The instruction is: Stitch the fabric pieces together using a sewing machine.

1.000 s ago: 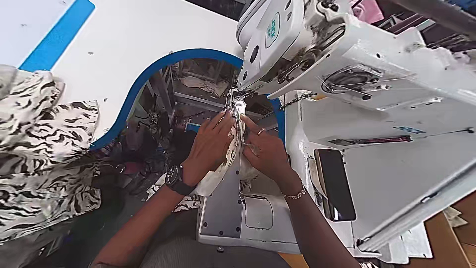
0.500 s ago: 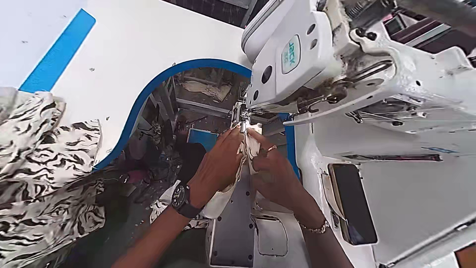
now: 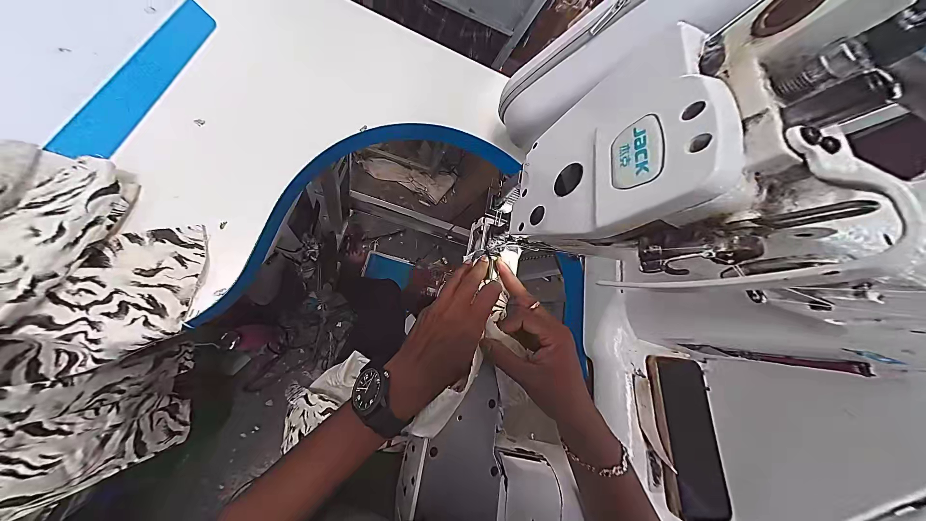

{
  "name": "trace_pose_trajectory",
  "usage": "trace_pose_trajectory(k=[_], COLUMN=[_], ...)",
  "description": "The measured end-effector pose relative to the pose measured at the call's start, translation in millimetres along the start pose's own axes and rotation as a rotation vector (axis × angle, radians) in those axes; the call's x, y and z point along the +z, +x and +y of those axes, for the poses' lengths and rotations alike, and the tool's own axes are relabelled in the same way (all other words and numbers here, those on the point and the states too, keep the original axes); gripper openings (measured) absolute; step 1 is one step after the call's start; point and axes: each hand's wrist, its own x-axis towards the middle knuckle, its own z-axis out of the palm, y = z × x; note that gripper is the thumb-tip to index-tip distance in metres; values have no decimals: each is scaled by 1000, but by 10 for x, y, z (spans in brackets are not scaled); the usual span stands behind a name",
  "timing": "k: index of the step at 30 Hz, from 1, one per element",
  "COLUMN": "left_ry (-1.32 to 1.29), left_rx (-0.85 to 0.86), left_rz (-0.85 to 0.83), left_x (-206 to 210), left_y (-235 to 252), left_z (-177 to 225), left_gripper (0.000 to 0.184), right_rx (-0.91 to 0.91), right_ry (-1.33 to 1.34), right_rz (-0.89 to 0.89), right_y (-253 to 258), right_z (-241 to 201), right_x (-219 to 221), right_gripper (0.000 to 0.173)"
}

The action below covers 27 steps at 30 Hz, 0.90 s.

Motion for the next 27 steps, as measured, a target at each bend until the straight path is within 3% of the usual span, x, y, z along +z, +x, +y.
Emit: trace_pose_trajectory(k=[6, 9, 12, 14, 15, 16, 17, 19, 22, 24, 27], left_ry=[-44, -77, -266, -338, -303, -271, -260, -247, -178, -124, -107], left_rx=[-62, -165, -396, -459, -444, -402, -350, -228, -97, -86, -171], left_rz=[62, 31, -194, -359, -349, -316, -284, -196, -38, 17, -18], left_x=[90, 11, -485, -722, -744, -721, -687, -587, -398, -295, -298], left_y=[99, 136, -178, -477, -579, -656, -692, -739, -761, -750, -680], left_z=[-51, -7, 156, 230, 271, 298, 313, 349, 389, 383, 384], left_gripper=[20, 27, 33, 32, 28, 25, 24, 25, 25, 24, 25], right_rx=[-213, -237, 36, 467, 607, 626, 519, 197, -188, -157, 65], right_ry=[-669, -908, -983, -882, -797, -666, -515, -341, -592, -830, -885], right_rz=[303, 321, 124, -206, -413, -603, -730, -741, -583, -493, -372], right_y=[-89, -136, -476, -641, -641, -658, -684, -729, -903, -1101, -1203], right_z=[-215, -302, -360, -278, -104, 132, 330, 291, -727, -1363, -1166], right_x=[347, 334, 148, -63, -233, -415, -576, -744, -612, -177, 322], right_gripper=[21, 22, 17, 23, 27, 28, 29, 32, 23, 10, 21])
